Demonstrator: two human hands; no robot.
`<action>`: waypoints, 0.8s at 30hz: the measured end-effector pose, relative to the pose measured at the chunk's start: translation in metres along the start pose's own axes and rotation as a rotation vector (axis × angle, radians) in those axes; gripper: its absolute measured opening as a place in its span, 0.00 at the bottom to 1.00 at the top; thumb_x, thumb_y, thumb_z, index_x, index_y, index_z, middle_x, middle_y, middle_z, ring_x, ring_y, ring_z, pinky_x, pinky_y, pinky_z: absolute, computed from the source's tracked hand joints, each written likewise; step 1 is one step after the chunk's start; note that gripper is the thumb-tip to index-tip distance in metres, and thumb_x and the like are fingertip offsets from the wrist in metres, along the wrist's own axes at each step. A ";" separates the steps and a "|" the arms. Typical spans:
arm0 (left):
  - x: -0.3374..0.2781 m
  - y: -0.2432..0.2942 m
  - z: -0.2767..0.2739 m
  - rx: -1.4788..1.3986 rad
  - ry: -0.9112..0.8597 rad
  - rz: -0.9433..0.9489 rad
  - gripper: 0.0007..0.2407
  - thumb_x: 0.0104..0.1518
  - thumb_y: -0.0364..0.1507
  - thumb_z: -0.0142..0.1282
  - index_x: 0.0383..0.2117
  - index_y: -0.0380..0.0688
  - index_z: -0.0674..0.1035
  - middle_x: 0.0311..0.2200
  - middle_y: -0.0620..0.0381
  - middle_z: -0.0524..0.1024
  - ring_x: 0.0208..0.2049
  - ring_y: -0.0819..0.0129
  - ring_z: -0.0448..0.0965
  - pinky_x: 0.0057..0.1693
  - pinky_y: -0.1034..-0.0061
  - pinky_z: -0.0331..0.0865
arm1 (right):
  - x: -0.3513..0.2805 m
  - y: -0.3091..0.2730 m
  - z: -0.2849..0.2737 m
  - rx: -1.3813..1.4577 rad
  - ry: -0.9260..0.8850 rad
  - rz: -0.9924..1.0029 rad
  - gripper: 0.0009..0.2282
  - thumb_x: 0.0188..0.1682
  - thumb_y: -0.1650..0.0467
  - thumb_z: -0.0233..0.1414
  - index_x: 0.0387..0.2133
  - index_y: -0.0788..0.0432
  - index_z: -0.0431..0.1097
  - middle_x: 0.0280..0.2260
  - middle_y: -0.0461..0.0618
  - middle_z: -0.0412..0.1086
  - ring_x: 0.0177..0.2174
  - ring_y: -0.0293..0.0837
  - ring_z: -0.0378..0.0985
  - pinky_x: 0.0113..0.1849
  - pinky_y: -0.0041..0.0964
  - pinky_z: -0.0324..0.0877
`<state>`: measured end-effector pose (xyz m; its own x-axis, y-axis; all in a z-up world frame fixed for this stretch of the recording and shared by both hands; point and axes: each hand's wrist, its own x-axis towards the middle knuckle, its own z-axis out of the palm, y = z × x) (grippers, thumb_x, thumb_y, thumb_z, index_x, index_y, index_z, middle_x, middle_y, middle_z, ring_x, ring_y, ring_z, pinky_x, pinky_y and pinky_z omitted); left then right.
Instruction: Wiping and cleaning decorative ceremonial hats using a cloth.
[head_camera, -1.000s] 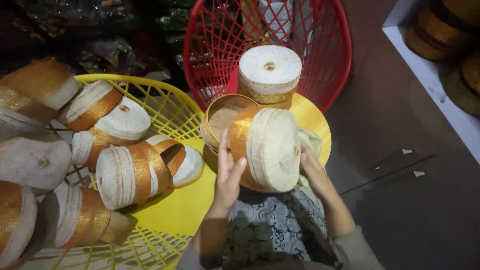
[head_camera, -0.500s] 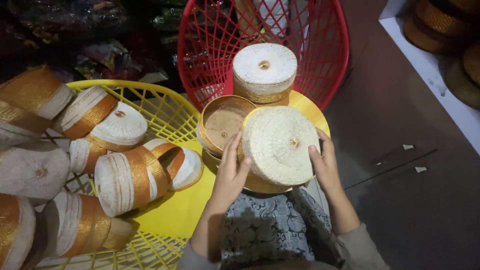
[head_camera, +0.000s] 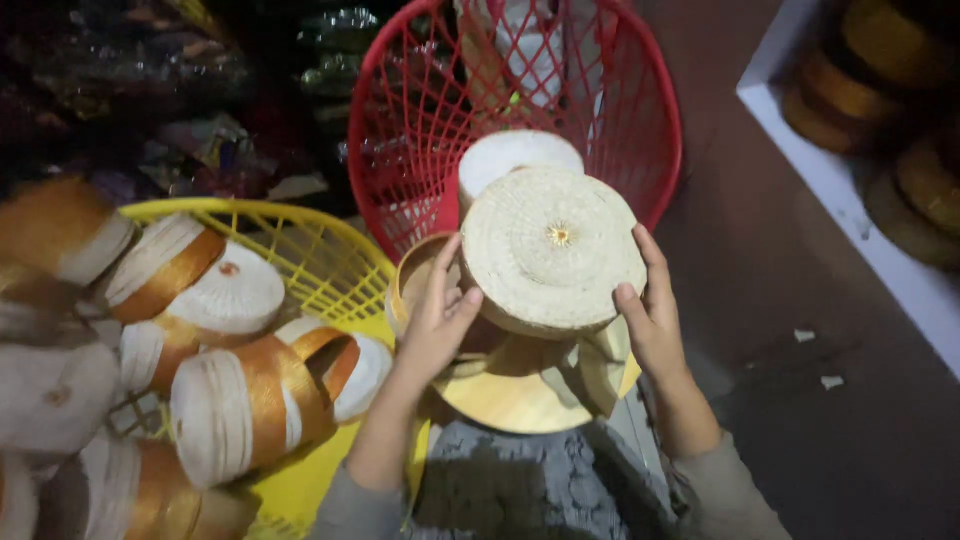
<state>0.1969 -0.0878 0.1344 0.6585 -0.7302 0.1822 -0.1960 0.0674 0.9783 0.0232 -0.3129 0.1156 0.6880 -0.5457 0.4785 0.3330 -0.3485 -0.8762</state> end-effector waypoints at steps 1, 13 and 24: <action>0.014 0.002 -0.003 -0.003 -0.002 0.015 0.32 0.64 0.33 0.52 0.73 0.51 0.50 0.67 0.49 0.61 0.56 0.63 0.75 0.61 0.68 0.69 | 0.013 0.000 0.000 -0.006 0.002 -0.014 0.29 0.55 0.68 0.47 0.70 0.64 0.48 0.68 0.58 0.54 0.66 0.48 0.56 0.65 0.40 0.50; 0.128 -0.023 -0.032 0.221 -0.061 0.196 0.33 0.64 0.34 0.56 0.70 0.38 0.49 0.71 0.39 0.54 0.72 0.50 0.55 0.71 0.58 0.53 | 0.134 0.040 0.017 0.031 0.033 -0.042 0.26 0.59 0.64 0.42 0.67 0.66 0.49 0.62 0.59 0.59 0.60 0.45 0.63 0.60 0.39 0.58; 0.160 -0.034 -0.054 0.460 0.008 0.064 0.33 0.64 0.42 0.51 0.69 0.38 0.51 0.67 0.33 0.59 0.69 0.47 0.58 0.69 0.61 0.54 | 0.179 0.084 0.036 -0.286 0.061 -0.141 0.21 0.63 0.62 0.41 0.62 0.65 0.60 0.66 0.65 0.56 0.67 0.56 0.56 0.65 0.47 0.51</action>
<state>0.3482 -0.1698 0.1353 0.6399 -0.7288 0.2435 -0.5374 -0.1978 0.8198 0.1977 -0.4123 0.1253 0.6049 -0.5190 0.6040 0.2215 -0.6188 -0.7536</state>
